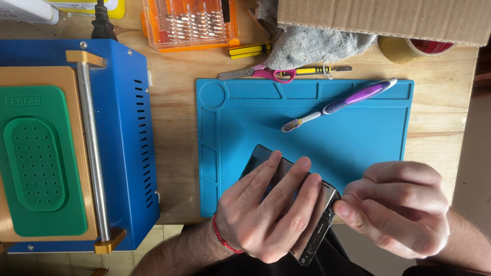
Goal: Removing broken glass shards and cleaning a mobile phone screen assembly using various tools.
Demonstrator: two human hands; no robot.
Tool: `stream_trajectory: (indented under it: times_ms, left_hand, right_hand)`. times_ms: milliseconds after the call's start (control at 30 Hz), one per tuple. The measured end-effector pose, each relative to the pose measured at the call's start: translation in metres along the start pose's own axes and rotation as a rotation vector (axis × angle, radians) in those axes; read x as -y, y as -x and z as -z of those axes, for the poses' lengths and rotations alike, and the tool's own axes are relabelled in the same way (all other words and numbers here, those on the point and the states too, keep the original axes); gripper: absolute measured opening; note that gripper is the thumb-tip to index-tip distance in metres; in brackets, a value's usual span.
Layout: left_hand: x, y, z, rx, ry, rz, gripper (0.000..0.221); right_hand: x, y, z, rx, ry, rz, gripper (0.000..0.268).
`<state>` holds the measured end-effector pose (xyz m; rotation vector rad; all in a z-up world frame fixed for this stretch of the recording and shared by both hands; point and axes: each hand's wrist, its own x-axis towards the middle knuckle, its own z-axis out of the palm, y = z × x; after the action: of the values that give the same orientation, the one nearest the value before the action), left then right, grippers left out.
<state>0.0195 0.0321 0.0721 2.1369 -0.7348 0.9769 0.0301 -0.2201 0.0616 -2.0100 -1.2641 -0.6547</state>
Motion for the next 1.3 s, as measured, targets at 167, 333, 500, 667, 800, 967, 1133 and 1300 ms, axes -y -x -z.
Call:
stream_trajectory:
  times_ms: [167, 333, 500, 667, 800, 967, 1133, 1300]
  left_hand:
    - [0.000, 0.002, -0.004, -0.012, 0.016, -0.004, 0.014]
    - [-0.001, 0.002, -0.005, -0.023, 0.056, 0.013, 0.014]
    - [0.002, 0.001, -0.003, 0.024, 0.168, 0.033, 0.014]
    - [-0.003, 0.013, 0.017, 0.324, 0.718, 0.451, 0.024]
    - [-0.002, -0.006, 0.034, 0.614, 1.111, 0.903, 0.038]
    - [-0.003, -0.012, 0.029, 0.601, 1.190, 1.022, 0.042]
    - [0.005, -0.013, 0.026, 0.635, 1.237, 1.086, 0.044]
    - [0.007, 0.002, 0.009, 0.452, 0.986, 1.159, 0.031]
  right_hand:
    - [0.003, -0.002, 0.000, 0.013, 0.008, -0.013, 0.021]
    - [0.002, -0.003, 0.000, 0.007, 0.011, -0.005, 0.021]
    - [-0.004, -0.017, 0.000, 0.052, 0.001, 0.026, 0.006]
    - [-0.007, -0.034, -0.013, 0.030, -0.330, -0.399, 0.021]
    - [-0.008, -0.043, -0.011, 0.033, -0.690, -0.945, 0.012]
    - [-0.013, -0.047, -0.009, 0.078, -0.773, -0.943, 0.031]
    - [-0.012, -0.050, -0.009, 0.102, -0.771, -0.933, 0.013]
    - [-0.017, -0.048, -0.019, 0.105, -0.643, -0.971, 0.004]
